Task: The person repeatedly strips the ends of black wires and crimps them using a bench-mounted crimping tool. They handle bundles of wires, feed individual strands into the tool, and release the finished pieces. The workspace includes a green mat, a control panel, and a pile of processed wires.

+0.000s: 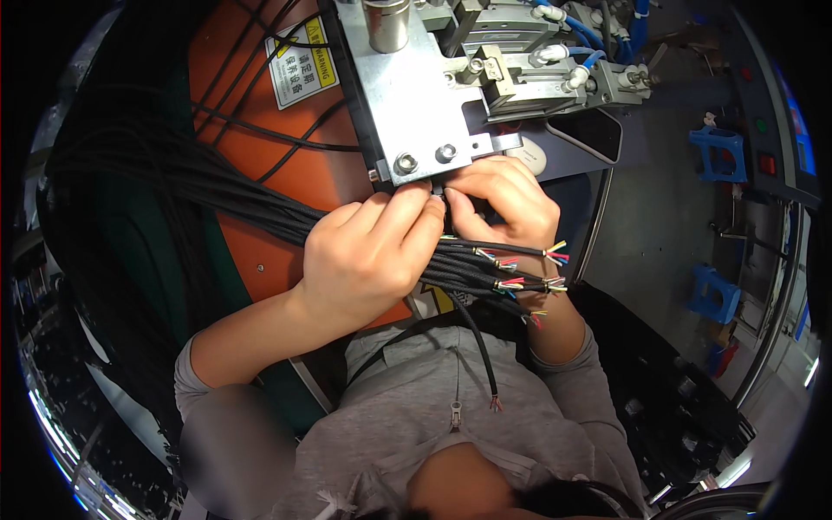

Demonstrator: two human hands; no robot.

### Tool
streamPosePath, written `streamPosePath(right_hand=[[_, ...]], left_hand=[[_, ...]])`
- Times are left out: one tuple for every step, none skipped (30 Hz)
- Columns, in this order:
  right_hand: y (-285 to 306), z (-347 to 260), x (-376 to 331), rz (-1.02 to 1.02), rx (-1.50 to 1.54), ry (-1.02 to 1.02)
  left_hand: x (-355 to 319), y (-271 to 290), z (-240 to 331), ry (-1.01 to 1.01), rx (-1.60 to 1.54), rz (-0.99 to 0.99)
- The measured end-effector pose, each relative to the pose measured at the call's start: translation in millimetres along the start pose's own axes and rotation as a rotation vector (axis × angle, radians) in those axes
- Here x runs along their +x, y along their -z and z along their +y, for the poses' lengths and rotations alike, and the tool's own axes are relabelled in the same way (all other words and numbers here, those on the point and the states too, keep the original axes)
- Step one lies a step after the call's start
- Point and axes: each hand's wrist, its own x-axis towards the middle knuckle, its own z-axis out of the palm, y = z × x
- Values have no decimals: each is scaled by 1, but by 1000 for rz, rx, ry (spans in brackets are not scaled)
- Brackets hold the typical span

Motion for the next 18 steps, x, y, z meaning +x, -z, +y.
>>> streamPosePath(right_hand=[[0,-1,0,9,-10,-1],[1,-2,0,19,-21,-1],[1,-1,-3,3,24,-121],[1,2,-8,-11,69,-241],[3,4,-10,-52,147,-364],[5,5,-9,-59,164,-338],[8,7,-7,-67,181,-311],[12,9,-7,-75,198,-284],[16,10,-7,-59,326,-312],[23,10,-11,-65,489,-349],[33,13,-12,-141,603,-214],[44,16,-13,-213,710,-80],[50,18,-14,-191,765,-19],[53,19,-14,-170,819,42],[54,14,-15,-105,815,-4],[54,13,-17,-60,763,-47],[52,16,-19,20,788,-142],[49,20,-21,104,811,-232]], left_hand=[[0,2,1,10,22,-32],[-1,6,3,19,44,-64],[-2,9,4,27,65,-95],[-3,11,6,35,84,-121],[-4,13,9,44,104,-148],[-5,15,10,59,125,-175],[-6,15,10,59,135,-189],[-6,14,11,60,146,-170],[-5,12,11,64,163,-151],[-6,12,11,74,182,-134],[-6,14,8,61,143,-126],[-4,15,4,44,99,-118],[-3,15,1,26,56,-110],[-4,14,0,1,39,-85],[-4,14,0,-29,20,-62],[-4,14,-1,-59,1,-39],[-2,11,-1,-73,-29,60],[3,11,-1,-115,-35,162]])
